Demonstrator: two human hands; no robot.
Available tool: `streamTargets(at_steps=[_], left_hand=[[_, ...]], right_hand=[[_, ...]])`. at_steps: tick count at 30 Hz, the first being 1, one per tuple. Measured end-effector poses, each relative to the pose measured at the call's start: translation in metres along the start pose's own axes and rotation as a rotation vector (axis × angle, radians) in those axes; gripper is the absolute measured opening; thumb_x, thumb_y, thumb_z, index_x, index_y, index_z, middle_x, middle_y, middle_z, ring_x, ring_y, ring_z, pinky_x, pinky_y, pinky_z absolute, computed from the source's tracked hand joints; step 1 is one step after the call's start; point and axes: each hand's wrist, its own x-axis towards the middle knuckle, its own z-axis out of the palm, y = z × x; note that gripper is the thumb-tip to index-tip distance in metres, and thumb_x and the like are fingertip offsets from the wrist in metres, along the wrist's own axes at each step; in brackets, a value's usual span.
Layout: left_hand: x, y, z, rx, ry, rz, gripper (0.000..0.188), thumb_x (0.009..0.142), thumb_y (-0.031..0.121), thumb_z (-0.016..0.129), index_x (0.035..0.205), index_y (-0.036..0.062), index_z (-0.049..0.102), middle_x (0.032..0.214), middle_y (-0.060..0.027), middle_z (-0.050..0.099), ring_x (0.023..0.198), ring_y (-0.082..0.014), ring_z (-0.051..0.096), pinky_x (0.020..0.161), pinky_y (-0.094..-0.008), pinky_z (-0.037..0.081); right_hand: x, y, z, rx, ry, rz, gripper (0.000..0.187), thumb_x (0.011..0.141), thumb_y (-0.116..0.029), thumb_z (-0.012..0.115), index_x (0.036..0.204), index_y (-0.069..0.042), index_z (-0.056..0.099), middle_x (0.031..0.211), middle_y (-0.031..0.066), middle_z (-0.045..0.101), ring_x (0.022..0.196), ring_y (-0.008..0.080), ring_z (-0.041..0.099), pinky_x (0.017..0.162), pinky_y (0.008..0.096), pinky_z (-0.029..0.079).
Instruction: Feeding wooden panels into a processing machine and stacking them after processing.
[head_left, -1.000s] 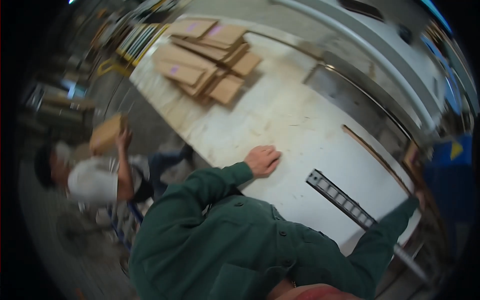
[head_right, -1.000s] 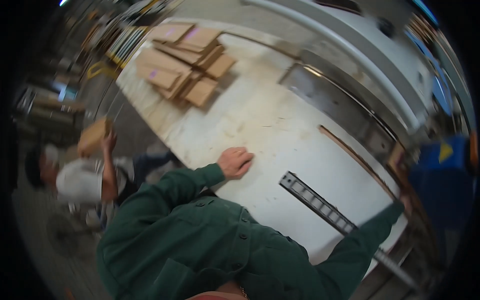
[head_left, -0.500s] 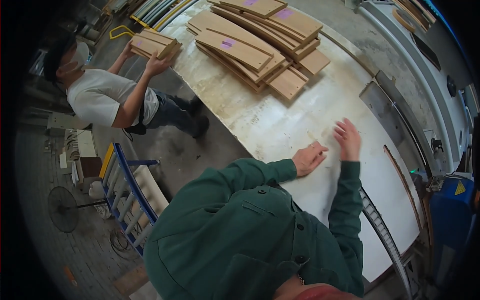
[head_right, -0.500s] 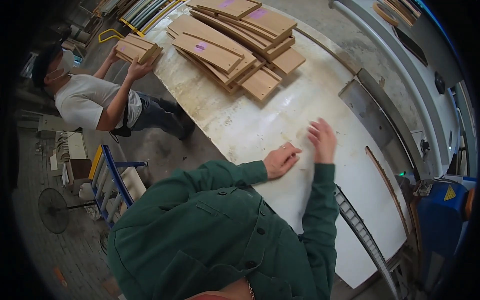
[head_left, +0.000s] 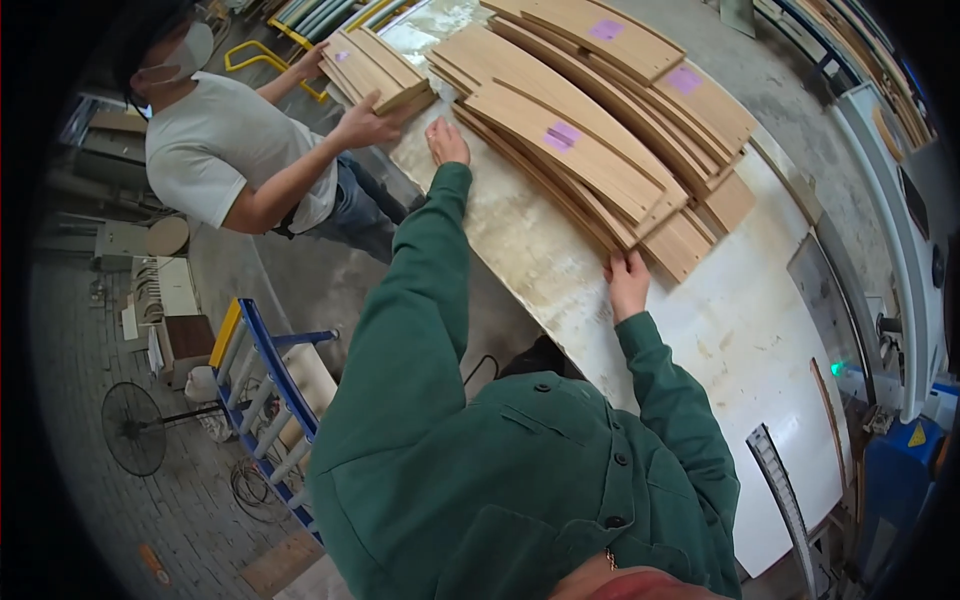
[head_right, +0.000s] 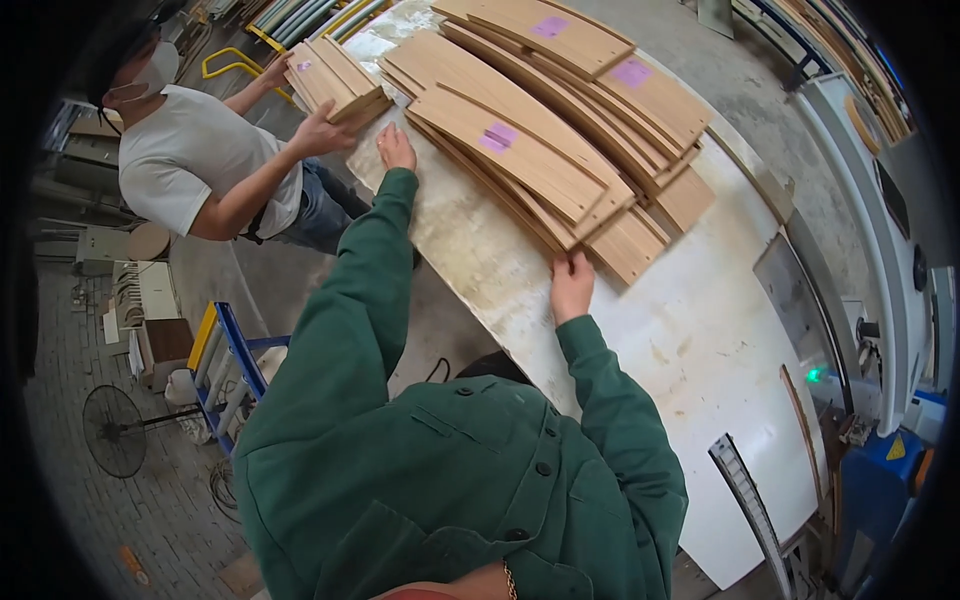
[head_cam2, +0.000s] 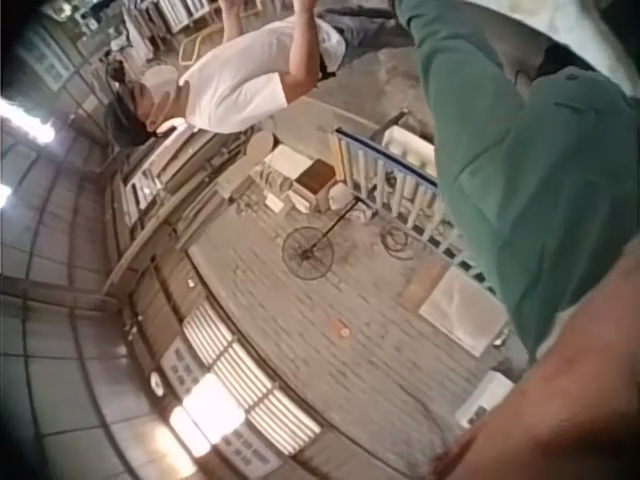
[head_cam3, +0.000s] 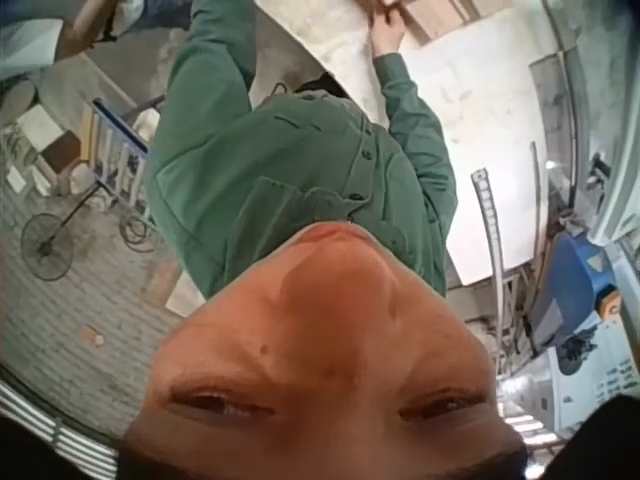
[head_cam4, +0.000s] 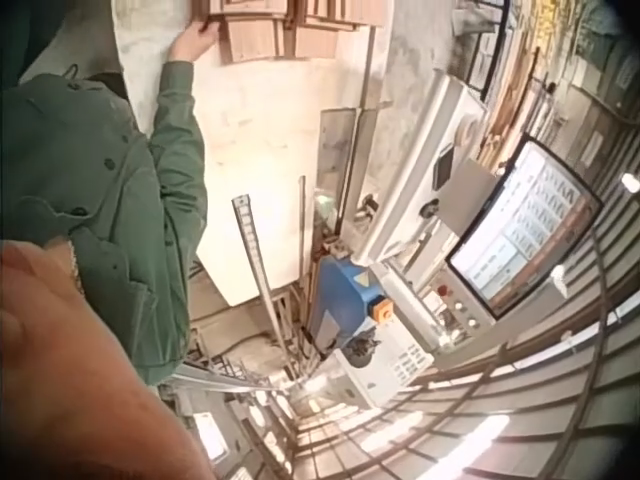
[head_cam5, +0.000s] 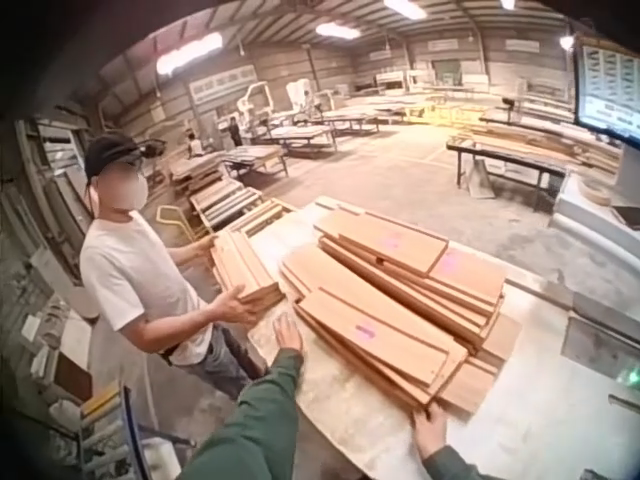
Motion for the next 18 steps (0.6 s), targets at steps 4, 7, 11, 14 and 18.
streamTargets(at_steps=[4, 7, 11, 14, 18], left_hand=[[0.035, -0.028, 0.024, -0.151, -0.217, -0.098, 0.034, 0.08, 0.023, 0.044, 0.104, 0.0022, 0.053, 0.108, -0.0186, 0.048, 0.104, -0.0306, 0.043, 0.09, -0.0344, 0.032], [0.064, -0.051, 0.02, -0.219, -0.179, -0.067, 0.03, 0.077, 0.02, 0.045, 0.098, 0.0017, 0.056, 0.097, -0.0149, 0.054, 0.092, -0.0256, 0.05, 0.082, -0.0315, 0.038], [0.086, -0.023, 0.02, -0.34, -0.755, -0.385, 0.023, 0.074, 0.016, 0.047, 0.087, 0.002, 0.059, 0.071, -0.0057, 0.056, 0.062, -0.0127, 0.05, 0.056, -0.0239, 0.041], [0.094, -0.022, 0.01, -0.415, -0.757, -0.518, 0.021, 0.075, 0.016, 0.047, 0.083, 0.0022, 0.06, 0.072, -0.0062, 0.056, 0.063, -0.0138, 0.051, 0.056, -0.0251, 0.042], [0.1, -0.03, 0.008, -0.494, -0.775, -0.499, 0.022, 0.076, 0.016, 0.046, 0.082, -0.0008, 0.059, 0.074, -0.0085, 0.058, 0.066, -0.0157, 0.053, 0.06, -0.027, 0.042]], right_hand=[[0.001, 0.012, 0.008, -0.257, 0.173, -0.18, 0.015, 0.083, -0.017, 0.05, 0.08, -0.002, 0.05, 0.063, -0.0016, 0.041, 0.052, 0.0073, 0.037, 0.045, 0.0227, 0.03], [0.002, 0.011, 0.013, -0.245, 0.158, -0.199, 0.015, 0.083, -0.016, 0.05, 0.081, -0.002, 0.05, 0.061, -0.0011, 0.04, 0.051, 0.0081, 0.037, 0.044, 0.0229, 0.03], [0.002, 0.012, 0.001, -0.2, 0.105, 0.042, 0.03, 0.08, -0.022, 0.054, 0.103, -0.004, 0.053, 0.091, 0.0143, 0.047, 0.086, 0.0258, 0.046, 0.078, 0.0314, 0.036], [0.0, 0.011, 0.004, -0.163, 0.147, 0.039, 0.029, 0.079, -0.021, 0.055, 0.102, -0.003, 0.054, 0.092, 0.015, 0.048, 0.088, 0.0261, 0.046, 0.078, 0.0312, 0.036], [-0.002, 0.0, 0.009, -0.169, 0.172, -0.008, 0.029, 0.078, -0.023, 0.056, 0.1, -0.003, 0.054, 0.093, 0.0157, 0.048, 0.089, 0.0281, 0.046, 0.08, 0.0327, 0.036]])
